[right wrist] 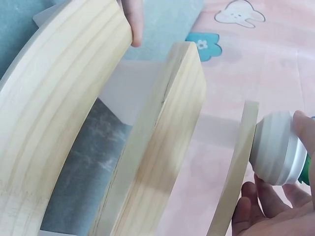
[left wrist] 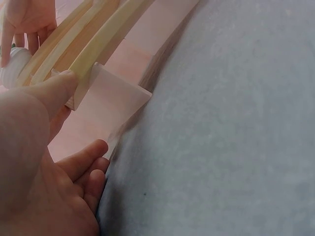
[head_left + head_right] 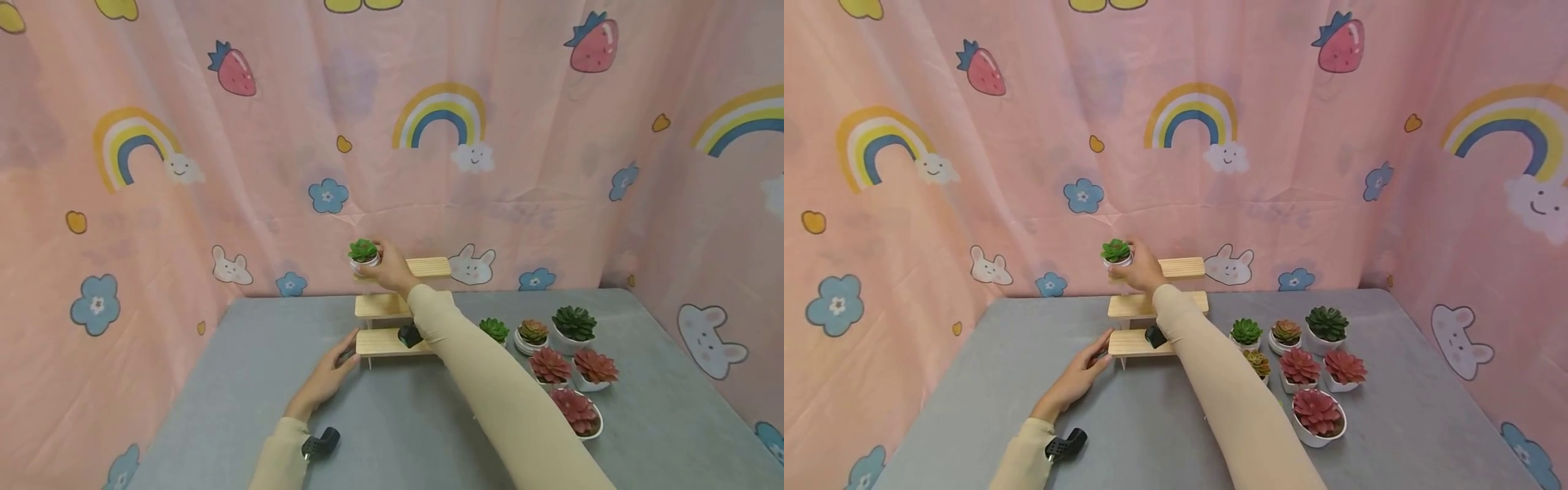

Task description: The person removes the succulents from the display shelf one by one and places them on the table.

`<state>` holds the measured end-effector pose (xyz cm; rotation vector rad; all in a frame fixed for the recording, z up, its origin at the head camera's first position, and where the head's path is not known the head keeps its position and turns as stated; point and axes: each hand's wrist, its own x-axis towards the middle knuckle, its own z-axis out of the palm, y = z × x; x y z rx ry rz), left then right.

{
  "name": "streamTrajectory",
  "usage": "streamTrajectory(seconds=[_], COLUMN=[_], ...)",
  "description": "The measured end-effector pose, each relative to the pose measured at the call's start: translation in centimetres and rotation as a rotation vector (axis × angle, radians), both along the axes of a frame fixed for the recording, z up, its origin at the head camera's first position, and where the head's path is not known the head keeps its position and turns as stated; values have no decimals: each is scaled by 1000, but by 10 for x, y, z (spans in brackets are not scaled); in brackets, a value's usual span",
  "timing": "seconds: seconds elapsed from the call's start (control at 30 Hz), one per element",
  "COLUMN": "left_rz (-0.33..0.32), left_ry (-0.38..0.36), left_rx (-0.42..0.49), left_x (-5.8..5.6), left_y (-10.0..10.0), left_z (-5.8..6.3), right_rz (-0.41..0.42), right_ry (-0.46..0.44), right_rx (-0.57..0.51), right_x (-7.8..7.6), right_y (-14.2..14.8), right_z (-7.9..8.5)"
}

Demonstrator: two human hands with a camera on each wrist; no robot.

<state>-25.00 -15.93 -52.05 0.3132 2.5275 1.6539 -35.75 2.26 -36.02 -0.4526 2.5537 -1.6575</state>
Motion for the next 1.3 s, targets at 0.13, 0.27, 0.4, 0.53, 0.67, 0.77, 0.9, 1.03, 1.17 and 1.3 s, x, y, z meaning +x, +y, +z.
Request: streamTrajectory(seconds=[0.13,0.27,0.4,0.53,0.67,0.77,0.9,1.03,1.17,1.3], left_rz=[-10,-17,-15,-12,-14,-16,-14,-12,-2,12], left_ry=[15,11,9,18,23,20,17,11,5,4], left_rx=[-6,-10,-9,-16,-23,-14,-4,-6,-6,-14], left_x=[0,3,4,5,5,4,3,4,4,4], left_y=[0,1,3,3,2,2,4,5,4,3], left_z=[-1,-2,-3,-4,-4,-4,-5,-3,-1,-1], right_rz=[-1,-10,-9,18,45,59,62,72,95,91], right_ry=[17,30,43,64,62,42,33,66,99,129], right_rx=[31,51,46,29,16,-2,-16,-18,-22,-5], right_x=[0,0,-1,1,4,8,12,14,18,24], right_y=[2,8,15,21,27,32,38,45,52,61], right_z=[-4,-9,-12,-13,-9,-5,-3,-4,-2,2])
